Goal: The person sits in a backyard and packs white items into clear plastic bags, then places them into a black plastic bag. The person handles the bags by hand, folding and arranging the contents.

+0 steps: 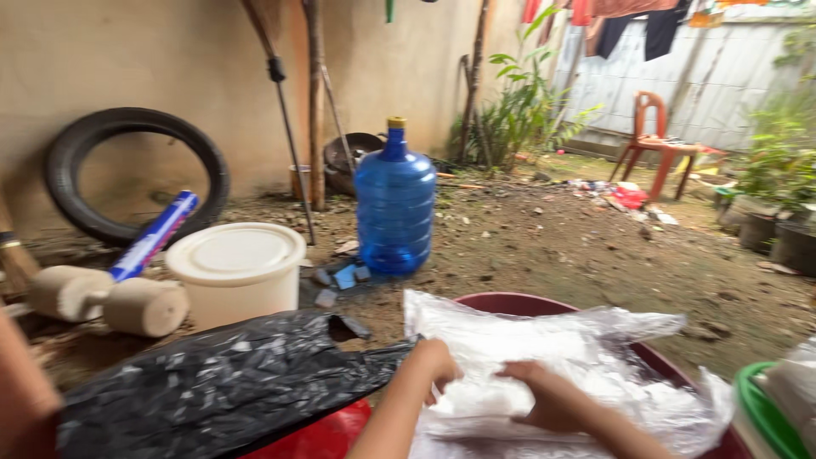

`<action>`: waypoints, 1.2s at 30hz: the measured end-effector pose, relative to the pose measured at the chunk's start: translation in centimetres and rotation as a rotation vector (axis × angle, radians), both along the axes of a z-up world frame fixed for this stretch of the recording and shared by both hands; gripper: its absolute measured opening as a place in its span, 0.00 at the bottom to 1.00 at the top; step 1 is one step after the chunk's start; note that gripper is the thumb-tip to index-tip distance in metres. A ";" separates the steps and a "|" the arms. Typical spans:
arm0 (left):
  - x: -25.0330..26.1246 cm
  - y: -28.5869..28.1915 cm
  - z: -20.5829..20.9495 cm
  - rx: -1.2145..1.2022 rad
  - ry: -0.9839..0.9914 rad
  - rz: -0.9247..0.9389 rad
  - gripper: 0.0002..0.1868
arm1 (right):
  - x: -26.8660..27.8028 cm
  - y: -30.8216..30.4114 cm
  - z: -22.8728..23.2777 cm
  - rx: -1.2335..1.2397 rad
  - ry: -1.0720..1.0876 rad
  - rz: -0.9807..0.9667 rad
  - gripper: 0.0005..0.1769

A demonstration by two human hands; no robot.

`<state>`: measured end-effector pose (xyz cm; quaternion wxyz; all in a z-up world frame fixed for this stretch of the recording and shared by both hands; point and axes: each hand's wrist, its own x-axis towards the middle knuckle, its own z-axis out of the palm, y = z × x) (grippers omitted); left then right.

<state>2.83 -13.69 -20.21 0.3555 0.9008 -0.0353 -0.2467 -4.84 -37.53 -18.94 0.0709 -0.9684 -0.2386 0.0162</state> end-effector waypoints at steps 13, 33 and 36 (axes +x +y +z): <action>-2.4 0.5 -2.1 0.341 -0.319 0.118 0.29 | -2.7 2.9 -6.1 -0.146 -0.345 0.068 0.39; -2.1 1.1 0.3 -0.445 0.228 0.401 0.47 | 0.7 -3.4 -3.0 0.807 -0.291 -0.563 0.17; -2.4 0.0 2.1 -0.699 0.152 0.523 0.49 | -0.7 -3.4 -3.4 0.636 -0.325 -0.630 0.15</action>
